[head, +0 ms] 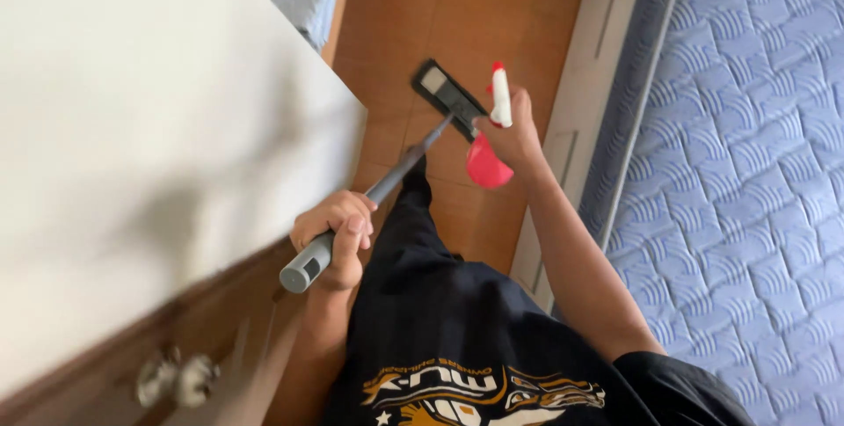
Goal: Mopping the floor and wiping a small table with a cleaning cloth and spray.
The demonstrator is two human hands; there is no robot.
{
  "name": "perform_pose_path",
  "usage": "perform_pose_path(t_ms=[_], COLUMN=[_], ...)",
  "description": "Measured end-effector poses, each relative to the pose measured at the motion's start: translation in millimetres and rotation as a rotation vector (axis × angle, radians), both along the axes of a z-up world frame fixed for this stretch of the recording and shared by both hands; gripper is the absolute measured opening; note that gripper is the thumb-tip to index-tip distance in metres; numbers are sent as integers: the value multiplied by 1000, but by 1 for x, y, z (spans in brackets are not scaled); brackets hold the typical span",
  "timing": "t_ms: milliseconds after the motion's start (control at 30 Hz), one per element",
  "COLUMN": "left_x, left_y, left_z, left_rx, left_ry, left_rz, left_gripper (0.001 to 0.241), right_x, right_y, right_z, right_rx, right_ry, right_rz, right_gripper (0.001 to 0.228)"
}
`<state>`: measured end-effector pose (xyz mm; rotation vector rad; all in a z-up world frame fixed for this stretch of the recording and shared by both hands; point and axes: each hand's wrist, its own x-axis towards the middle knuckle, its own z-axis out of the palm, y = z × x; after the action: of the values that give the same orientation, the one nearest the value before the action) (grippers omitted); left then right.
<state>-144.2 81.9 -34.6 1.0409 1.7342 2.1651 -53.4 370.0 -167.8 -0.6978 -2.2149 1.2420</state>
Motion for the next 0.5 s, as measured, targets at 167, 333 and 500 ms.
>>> perform_pose_path(t_ms=[167,333,500], left_x=[-77,-143,-169], left_y=[61,93,109], left_z=[-10,-4,-3], left_rx=[40,35,128], left_ry=[-162,-259,-272], left_rz=[76,34,-61], left_gripper=[36,35,28], right_x=[-152,-315,-461], right_y=[72,133,189], right_z=[14,41,-2], right_rx=[-267,-233,589], right_ry=[10,92,54], right_rz=[-56,19,32], right_gripper=[49,57,48])
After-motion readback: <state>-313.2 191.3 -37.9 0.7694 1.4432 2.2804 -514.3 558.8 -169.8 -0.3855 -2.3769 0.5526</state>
